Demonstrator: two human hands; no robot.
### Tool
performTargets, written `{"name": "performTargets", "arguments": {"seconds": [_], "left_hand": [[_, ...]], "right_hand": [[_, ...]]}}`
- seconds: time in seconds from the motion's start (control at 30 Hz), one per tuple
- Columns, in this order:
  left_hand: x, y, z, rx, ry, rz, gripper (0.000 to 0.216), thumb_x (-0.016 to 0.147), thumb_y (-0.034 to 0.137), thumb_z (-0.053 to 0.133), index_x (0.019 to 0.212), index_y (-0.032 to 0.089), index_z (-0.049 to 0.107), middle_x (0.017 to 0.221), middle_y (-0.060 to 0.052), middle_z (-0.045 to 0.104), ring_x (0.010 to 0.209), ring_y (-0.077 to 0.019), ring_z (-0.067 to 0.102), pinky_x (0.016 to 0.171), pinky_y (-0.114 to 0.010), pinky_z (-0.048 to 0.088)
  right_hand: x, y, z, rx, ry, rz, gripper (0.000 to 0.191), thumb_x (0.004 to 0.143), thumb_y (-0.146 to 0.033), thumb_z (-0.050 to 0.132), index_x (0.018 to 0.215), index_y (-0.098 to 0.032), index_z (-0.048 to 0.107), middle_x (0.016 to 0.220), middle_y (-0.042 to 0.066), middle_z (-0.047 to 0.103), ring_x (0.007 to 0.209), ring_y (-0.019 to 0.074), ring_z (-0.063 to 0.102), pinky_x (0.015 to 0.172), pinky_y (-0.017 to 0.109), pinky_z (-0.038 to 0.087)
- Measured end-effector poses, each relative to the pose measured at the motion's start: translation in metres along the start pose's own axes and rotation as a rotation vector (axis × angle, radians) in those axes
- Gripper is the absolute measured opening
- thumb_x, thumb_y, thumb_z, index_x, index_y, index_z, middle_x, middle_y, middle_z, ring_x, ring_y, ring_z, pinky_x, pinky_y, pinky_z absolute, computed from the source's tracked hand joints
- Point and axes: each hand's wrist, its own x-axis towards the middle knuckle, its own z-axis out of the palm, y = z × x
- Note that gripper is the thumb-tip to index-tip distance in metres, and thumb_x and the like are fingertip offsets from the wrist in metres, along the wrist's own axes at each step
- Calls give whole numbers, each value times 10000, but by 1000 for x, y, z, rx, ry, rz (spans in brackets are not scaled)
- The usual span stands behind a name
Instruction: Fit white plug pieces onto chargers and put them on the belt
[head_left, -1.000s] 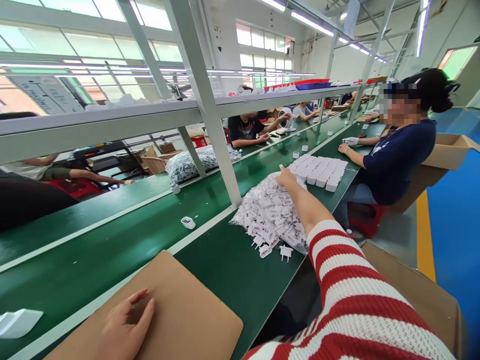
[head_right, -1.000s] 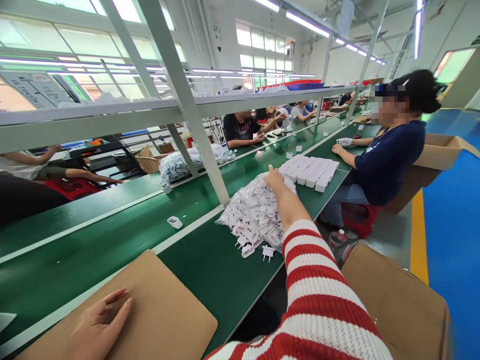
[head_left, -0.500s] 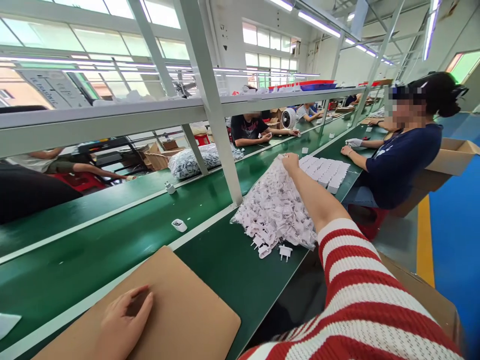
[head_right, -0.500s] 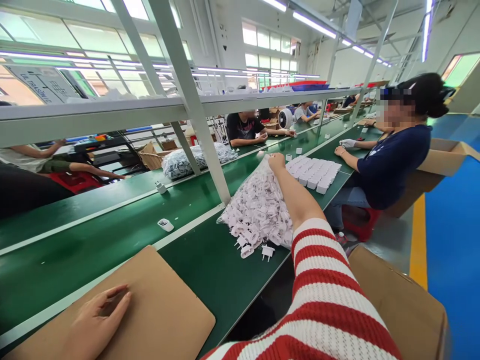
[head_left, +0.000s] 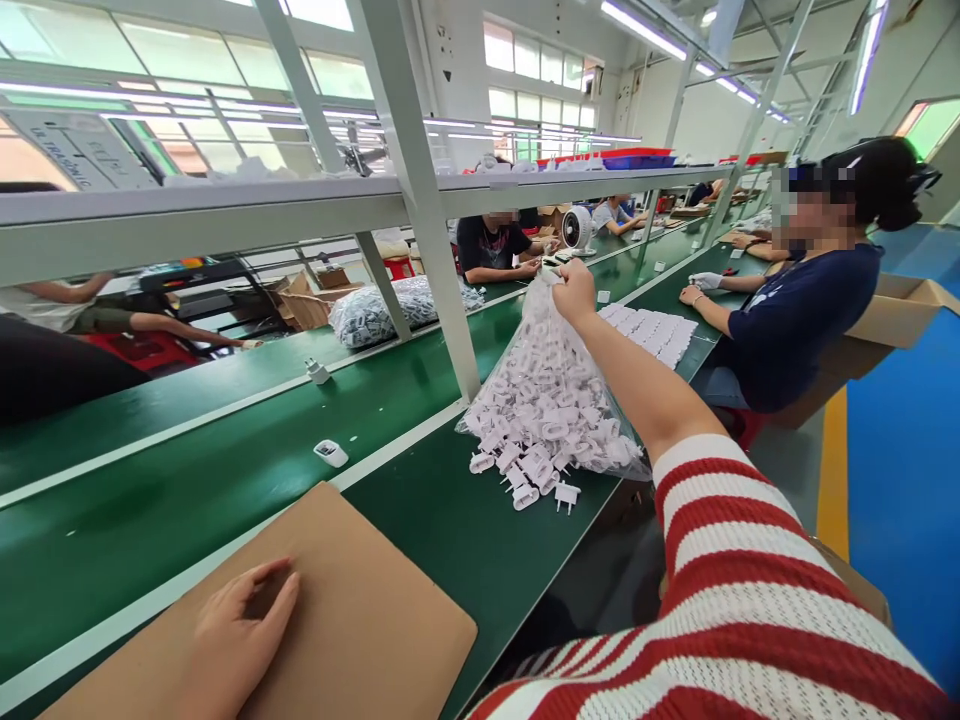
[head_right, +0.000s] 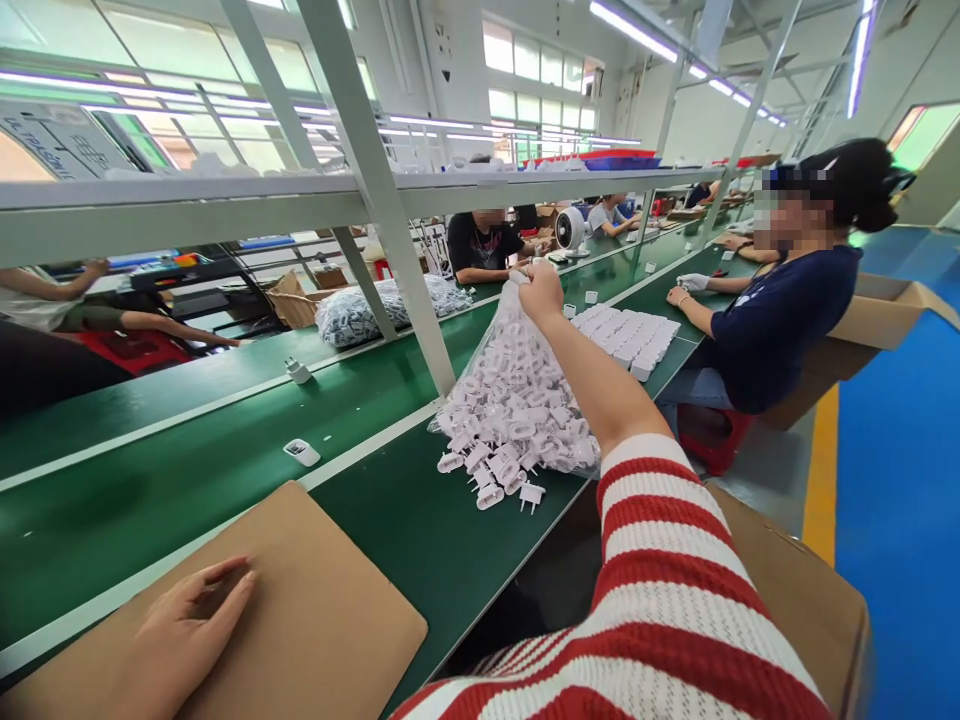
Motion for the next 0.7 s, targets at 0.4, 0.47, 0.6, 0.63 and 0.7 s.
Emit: {"name": "performTargets", "arguments": {"seconds": [0.4, 0.47, 0.6, 0.63, 0.7], "left_hand": [[4, -8, 9, 103, -66, 230, 664, 915, 664, 446, 1382, 236, 642, 1552, -99, 558, 1496, -321, 444, 1284, -506, 302], [7, -9, 12, 190, -171, 242, 701, 935, 679, 404, 1478, 279, 596, 1657, -65, 428, 1574, -330, 307, 1311, -567, 171], [13, -4, 19, 266, -282, 277, 707, 967, 680, 365, 1574, 339, 491, 1728, -21, 267, 1619, -327, 166, 1302, -611, 49], [13, -1, 21, 265, -290, 297, 700, 973, 676, 372, 1577, 341, 487, 1731, -21, 255, 1620, -325, 160, 1302, -603, 41], [13, 7, 25, 252, -299, 336, 672, 983, 660, 402, 1569, 344, 498, 1732, -24, 255, 1620, -324, 163, 1302, -592, 33]], "right_hand": [[-38, 48, 3, -291, -284, 140, 98, 929, -172, 592, 935, -172, 690, 1086, 105, 646, 1005, 242, 583, 878, 346, 471], [-46, 48, 4, -348, -402, 140, 77, 898, -196, 660, 951, -155, 699, 1007, 93, 672, 978, 247, 614, 894, 389, 492], [-74, 24, -1, -437, -472, 24, 290, 818, -108, 664, 1105, -95, 698, 1171, 215, 667, 1216, 391, 564, 1060, 571, 390], [-87, 12, -3, -442, -467, -35, 374, 808, -87, 648, 1181, -93, 677, 1270, 246, 633, 1304, 429, 500, 1105, 608, 328], [-121, -18, -4, -402, -492, -189, 497, 814, -85, 623, 1307, -146, 625, 1406, 228, 575, 1393, 426, 414, 1155, 589, 272]]}}
